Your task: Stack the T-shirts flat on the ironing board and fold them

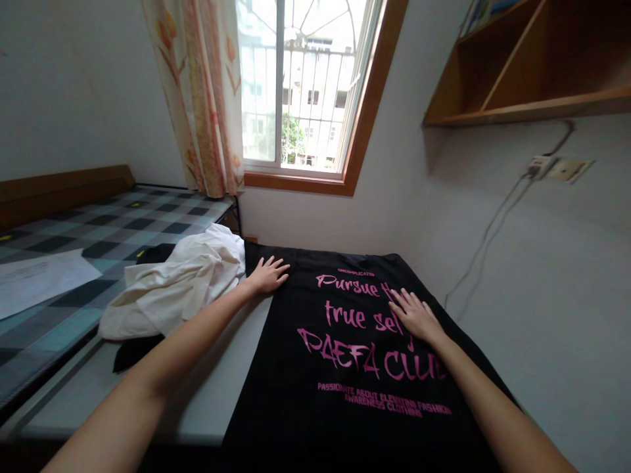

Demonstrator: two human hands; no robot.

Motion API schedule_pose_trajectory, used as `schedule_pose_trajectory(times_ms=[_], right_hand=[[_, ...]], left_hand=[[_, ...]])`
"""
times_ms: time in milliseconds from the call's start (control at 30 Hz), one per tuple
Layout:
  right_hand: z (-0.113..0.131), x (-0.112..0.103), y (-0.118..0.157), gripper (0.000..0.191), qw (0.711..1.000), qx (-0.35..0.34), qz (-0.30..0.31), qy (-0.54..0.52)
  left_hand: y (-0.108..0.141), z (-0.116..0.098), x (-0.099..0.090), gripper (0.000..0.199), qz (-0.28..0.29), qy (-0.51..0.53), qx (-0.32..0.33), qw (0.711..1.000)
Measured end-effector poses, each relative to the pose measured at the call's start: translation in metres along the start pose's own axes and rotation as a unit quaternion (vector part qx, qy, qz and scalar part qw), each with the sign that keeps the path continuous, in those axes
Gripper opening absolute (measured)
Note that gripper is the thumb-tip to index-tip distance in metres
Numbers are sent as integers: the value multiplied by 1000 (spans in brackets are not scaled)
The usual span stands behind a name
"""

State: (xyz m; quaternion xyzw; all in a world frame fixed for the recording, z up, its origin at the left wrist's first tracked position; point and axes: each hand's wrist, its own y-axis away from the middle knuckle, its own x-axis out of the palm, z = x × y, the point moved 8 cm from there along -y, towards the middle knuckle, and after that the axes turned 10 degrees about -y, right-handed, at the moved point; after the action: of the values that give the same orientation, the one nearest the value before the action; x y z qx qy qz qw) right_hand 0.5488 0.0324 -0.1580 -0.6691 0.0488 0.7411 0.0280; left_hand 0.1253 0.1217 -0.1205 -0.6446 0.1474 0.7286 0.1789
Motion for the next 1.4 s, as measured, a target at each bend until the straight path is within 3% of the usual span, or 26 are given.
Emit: schedule_pose_trajectory(times_ms=[100, 367, 567, 667, 933, 1400], right_hand=[[-6, 3, 1, 65, 1000, -15, 2, 9], [-4, 5, 16, 67, 1000, -14, -3, 7], [-6, 3, 31, 69, 1000, -7, 5, -3], [-7, 1, 32, 69, 1000, -8, 2, -10], [-4, 0, 21, 71, 1000, 1, 7, -10], [23, -2, -36, 75, 999, 7, 31, -28]], left_hand=[[1, -7, 11, 67, 15, 35, -18, 999], [11, -13, 13, 74, -10, 46, -14, 999], [9, -63, 9, 74, -23, 64, 63, 996], [4, -72, 6, 72, -14, 83, 71, 994], [2, -7, 14, 70, -5, 60, -60, 996], [-6, 34, 17, 74, 23, 61, -83, 994]])
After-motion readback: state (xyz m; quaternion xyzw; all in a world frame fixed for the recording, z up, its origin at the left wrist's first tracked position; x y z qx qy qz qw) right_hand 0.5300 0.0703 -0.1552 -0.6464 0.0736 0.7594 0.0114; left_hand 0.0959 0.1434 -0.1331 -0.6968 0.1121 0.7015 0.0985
